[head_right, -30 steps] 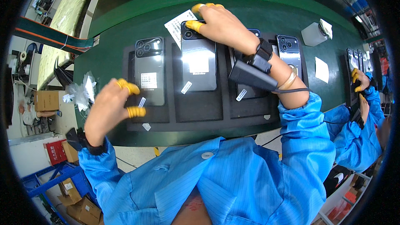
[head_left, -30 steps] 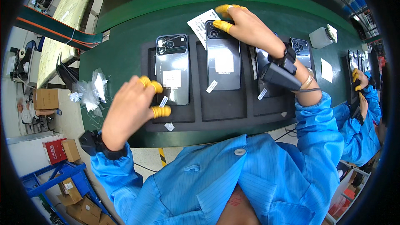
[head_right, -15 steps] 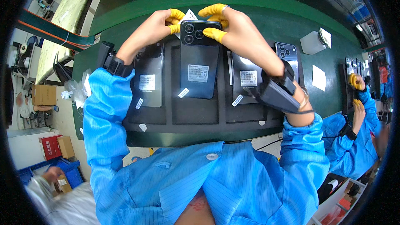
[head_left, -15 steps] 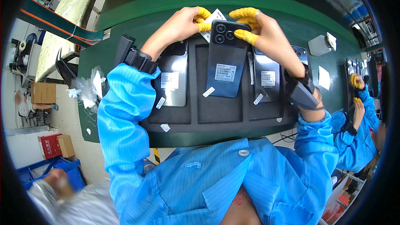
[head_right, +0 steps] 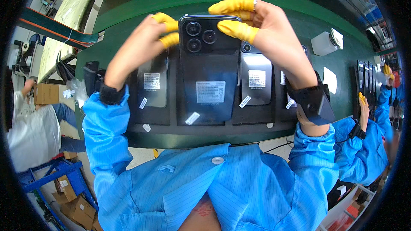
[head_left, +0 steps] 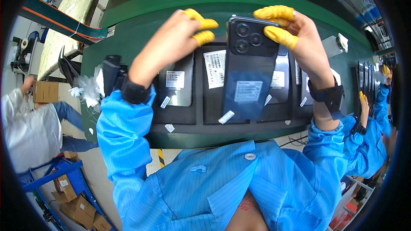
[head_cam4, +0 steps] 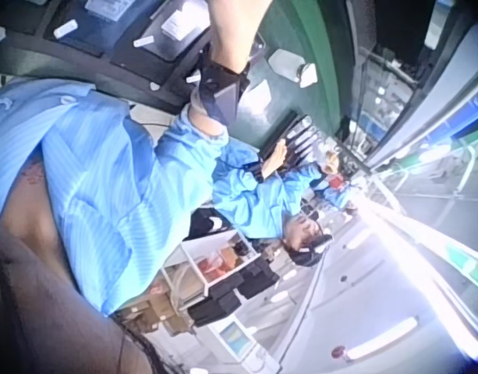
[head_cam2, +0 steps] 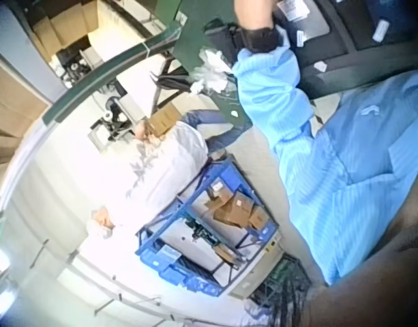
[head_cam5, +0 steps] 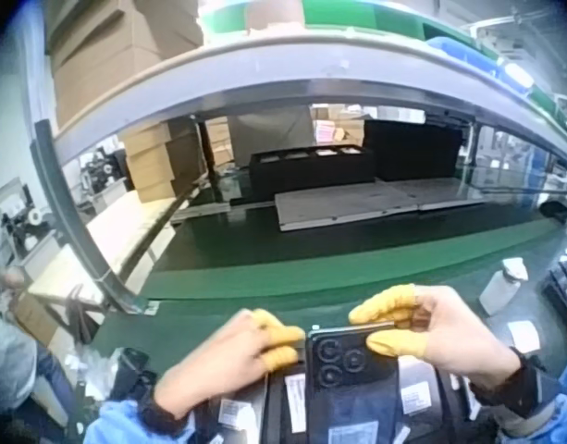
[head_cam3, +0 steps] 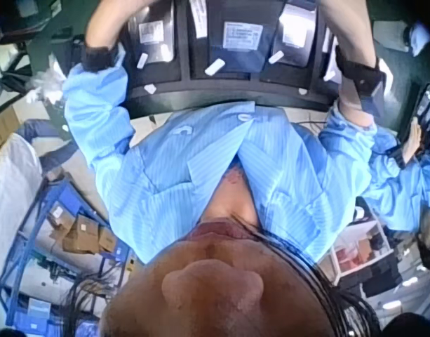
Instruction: Cleaning and inspecting the back and camera modules of multiple smartphones on an assembly line.
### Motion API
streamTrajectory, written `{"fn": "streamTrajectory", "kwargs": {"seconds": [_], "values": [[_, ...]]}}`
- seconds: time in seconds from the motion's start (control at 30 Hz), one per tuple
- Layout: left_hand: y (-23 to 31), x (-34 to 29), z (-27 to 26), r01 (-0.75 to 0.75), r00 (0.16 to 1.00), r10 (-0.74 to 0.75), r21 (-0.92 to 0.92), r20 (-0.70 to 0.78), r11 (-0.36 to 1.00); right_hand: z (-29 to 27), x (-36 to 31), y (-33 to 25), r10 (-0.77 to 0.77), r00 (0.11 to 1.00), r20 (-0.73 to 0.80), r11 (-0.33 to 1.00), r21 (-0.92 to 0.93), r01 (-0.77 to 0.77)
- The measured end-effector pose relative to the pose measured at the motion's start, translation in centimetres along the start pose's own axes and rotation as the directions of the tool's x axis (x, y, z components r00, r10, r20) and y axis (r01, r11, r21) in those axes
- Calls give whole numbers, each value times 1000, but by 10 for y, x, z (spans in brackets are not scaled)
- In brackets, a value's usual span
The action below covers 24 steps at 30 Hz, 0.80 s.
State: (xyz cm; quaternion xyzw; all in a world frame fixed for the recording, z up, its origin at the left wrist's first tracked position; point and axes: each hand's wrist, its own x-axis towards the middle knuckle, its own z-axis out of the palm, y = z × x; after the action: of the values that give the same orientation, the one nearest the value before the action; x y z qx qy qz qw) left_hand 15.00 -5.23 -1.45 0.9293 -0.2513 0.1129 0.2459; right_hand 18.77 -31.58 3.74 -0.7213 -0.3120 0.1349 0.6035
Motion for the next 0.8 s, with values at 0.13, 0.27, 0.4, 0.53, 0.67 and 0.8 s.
{"fn": "streamTrajectory", "kwargs": {"seconds": [0.13,0.27,0.4,0.53,0.67,0.8], "values": [[8,-28,-46,131,991,-129,50,-31,990,21,28,16,139,988,74,988,-84,-133],[23,-60,-66,159,986,-164,104,41,982,28,55,58,254,965,67,963,-111,-246],[30,-106,-56,213,961,-252,285,110,935,34,50,73,-122,992,37,715,-690,114],[48,-132,-38,195,959,-255,367,123,910,55,55,58,-445,895,35,637,-690,344],[46,-139,-34,152,960,-239,439,149,886,105,45,34,-388,869,307,789,-378,485],[52,-138,-36,-20,970,-86,426,229,905,141,24,41,-207,768,606,849,-279,449]]}}
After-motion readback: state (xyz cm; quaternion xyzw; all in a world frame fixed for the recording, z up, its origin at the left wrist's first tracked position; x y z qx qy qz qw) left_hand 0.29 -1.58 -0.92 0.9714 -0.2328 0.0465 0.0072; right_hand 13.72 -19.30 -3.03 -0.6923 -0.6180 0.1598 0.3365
